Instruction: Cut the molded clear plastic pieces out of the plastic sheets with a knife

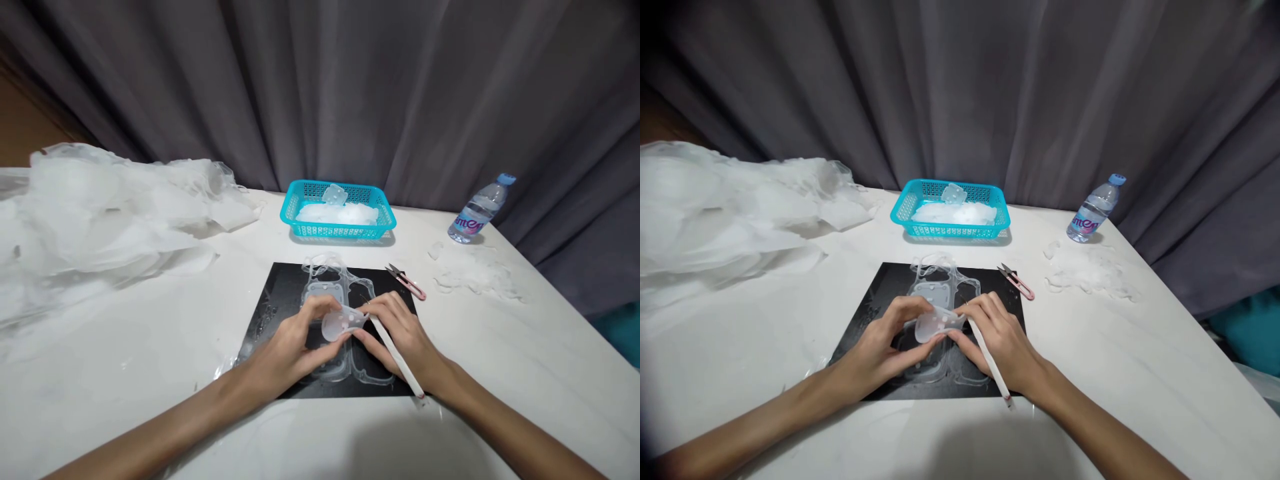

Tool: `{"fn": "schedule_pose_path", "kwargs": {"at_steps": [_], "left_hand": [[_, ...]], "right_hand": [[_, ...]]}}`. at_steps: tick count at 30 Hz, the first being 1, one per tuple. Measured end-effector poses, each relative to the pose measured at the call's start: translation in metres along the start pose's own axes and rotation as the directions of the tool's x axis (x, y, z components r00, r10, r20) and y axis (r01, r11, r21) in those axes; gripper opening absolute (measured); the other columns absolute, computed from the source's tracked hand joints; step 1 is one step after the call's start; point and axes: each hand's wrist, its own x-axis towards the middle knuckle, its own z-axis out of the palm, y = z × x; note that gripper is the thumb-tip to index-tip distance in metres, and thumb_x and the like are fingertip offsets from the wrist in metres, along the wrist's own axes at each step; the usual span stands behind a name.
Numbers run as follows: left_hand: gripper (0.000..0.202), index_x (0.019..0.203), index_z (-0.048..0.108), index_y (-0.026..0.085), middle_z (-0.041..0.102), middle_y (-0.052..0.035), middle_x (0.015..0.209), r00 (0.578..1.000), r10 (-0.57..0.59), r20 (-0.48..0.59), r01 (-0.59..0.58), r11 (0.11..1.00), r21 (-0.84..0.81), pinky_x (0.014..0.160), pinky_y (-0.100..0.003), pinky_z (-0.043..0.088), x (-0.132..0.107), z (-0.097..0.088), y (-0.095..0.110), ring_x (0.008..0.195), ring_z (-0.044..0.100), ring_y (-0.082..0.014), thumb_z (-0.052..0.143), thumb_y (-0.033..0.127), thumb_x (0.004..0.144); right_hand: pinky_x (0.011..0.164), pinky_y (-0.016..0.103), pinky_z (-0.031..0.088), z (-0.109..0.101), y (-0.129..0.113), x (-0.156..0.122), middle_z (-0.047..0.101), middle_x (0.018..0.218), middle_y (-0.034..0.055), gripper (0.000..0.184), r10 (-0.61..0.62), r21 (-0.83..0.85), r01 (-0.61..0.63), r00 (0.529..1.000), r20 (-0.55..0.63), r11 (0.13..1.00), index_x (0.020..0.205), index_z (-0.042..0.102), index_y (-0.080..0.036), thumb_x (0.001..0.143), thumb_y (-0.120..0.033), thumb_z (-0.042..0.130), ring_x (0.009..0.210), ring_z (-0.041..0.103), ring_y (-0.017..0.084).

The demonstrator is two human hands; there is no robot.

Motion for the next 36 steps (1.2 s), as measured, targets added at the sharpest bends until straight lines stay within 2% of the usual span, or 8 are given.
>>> {"fn": "schedule_pose_path", "kwargs": {"at_steps": [9, 13, 17, 20, 25, 29, 32, 36], "left_hand": [[0.039, 0.131, 0.047, 0.028, 0.070, -0.0009, 0.116, 1.000, -0.011, 0.005, 0.011, 1.000, -0.022, 0.091, -0.026, 0.058, 0.000, 0.001, -0.002, 0.103, 0.072, -0.0151, 0.070, 0.025, 0.100], [0.039, 0.127, 0.047, 0.028, 0.070, -0.0008, 0.114, 0.999, -0.039, 0.004, 0.039, 0.996, -0.084, 0.088, -0.026, 0.058, 0.005, 0.000, 0.002, 0.100, 0.072, -0.0149, 0.073, 0.025, 0.098], [0.035, 0.118, 0.047, 0.026, 0.072, 0.0020, 0.096, 0.986, -0.142, 0.087, 0.161, 0.943, -0.290, 0.080, -0.025, 0.058, 0.012, -0.004, 0.008, 0.084, 0.071, -0.0129, 0.074, 0.027, 0.097], [0.027, 0.111, 0.052, 0.023, 0.073, -0.0005, 0.093, 0.976, -0.179, 0.122, 0.212, 0.905, -0.368, 0.079, -0.027, 0.058, 0.015, -0.007, 0.010, 0.084, 0.072, -0.0150, 0.074, 0.031, 0.097], [0.020, 0.101, 0.066, 0.019, 0.071, -0.0008, 0.084, 0.985, -0.150, 0.080, 0.166, 0.950, -0.264, 0.063, -0.023, 0.054, 0.014, -0.009, 0.009, 0.069, 0.065, -0.0129, 0.075, 0.037, 0.096], [0.019, 0.103, 0.068, 0.019, 0.072, -0.0013, 0.088, 0.988, -0.136, 0.076, 0.150, 0.960, -0.235, 0.066, -0.022, 0.052, 0.014, -0.009, 0.009, 0.073, 0.065, -0.0130, 0.075, 0.035, 0.096], [0.014, 0.100, 0.070, 0.019, 0.075, -0.0007, 0.092, 0.991, -0.117, 0.069, 0.130, 0.966, -0.222, 0.072, -0.022, 0.054, 0.016, -0.010, 0.014, 0.080, 0.068, -0.0133, 0.076, 0.030, 0.095], [0.010, 0.095, 0.073, 0.018, 0.077, -0.0001, 0.088, 0.996, -0.059, 0.073, 0.072, 0.979, -0.191, 0.077, -0.022, 0.057, 0.016, -0.013, 0.019, 0.078, 0.071, -0.0133, 0.079, 0.026, 0.093]], "right_hand": [[0.081, 0.037, 0.059, 0.000, -0.002, 0.001, 0.066, 0.105, 0.0093, 0.022, -0.018, -0.011, 0.018, 1.000, -0.022, 1.000, 0.124, 0.059, -0.020, 0.103, -0.024, 0.063, 0.099, 0.063, 0.024], [0.080, 0.039, 0.060, 0.000, -0.001, 0.000, 0.066, 0.107, 0.0103, 0.026, 0.016, -0.035, -0.018, 0.998, -0.058, 0.999, 0.128, 0.058, -0.021, 0.102, -0.024, 0.064, 0.099, 0.064, 0.025], [0.078, 0.038, 0.061, -0.004, -0.003, -0.004, 0.064, 0.106, 0.0099, 0.035, -0.003, -0.015, 0.000, 0.973, -0.229, 1.000, 0.133, 0.057, -0.021, 0.099, -0.022, 0.067, 0.097, 0.065, 0.024], [0.073, 0.037, 0.061, -0.008, -0.007, -0.005, 0.063, 0.101, 0.0090, 0.038, -0.061, -0.036, 0.052, 0.949, -0.309, 0.998, 0.133, 0.058, -0.022, 0.097, -0.024, 0.070, 0.092, 0.065, 0.023], [0.072, 0.034, 0.060, -0.006, -0.009, -0.002, 0.065, 0.097, 0.0078, 0.030, -0.093, -0.077, 0.080, 0.980, -0.176, 0.994, 0.127, 0.063, -0.021, 0.098, -0.023, 0.071, 0.087, 0.064, 0.022], [0.069, 0.032, 0.057, -0.004, -0.007, -0.001, 0.066, 0.091, 0.0061, 0.018, -0.118, -0.074, 0.108, 0.981, -0.152, 0.991, 0.115, 0.068, -0.020, 0.098, -0.014, 0.068, 0.081, 0.061, 0.019], [0.068, 0.032, 0.056, -0.005, -0.009, -0.003, 0.067, 0.090, 0.0055, 0.018, -0.123, -0.051, 0.116, 0.978, -0.168, 0.992, 0.114, 0.069, -0.021, 0.098, -0.011, 0.067, 0.079, 0.062, 0.019], [0.066, 0.032, 0.056, -0.006, -0.013, -0.007, 0.068, 0.087, 0.0042, 0.028, -0.118, -0.027, 0.115, 0.952, -0.283, 0.993, 0.117, 0.068, -0.021, 0.094, -0.007, 0.066, 0.075, 0.064, 0.018]]}}
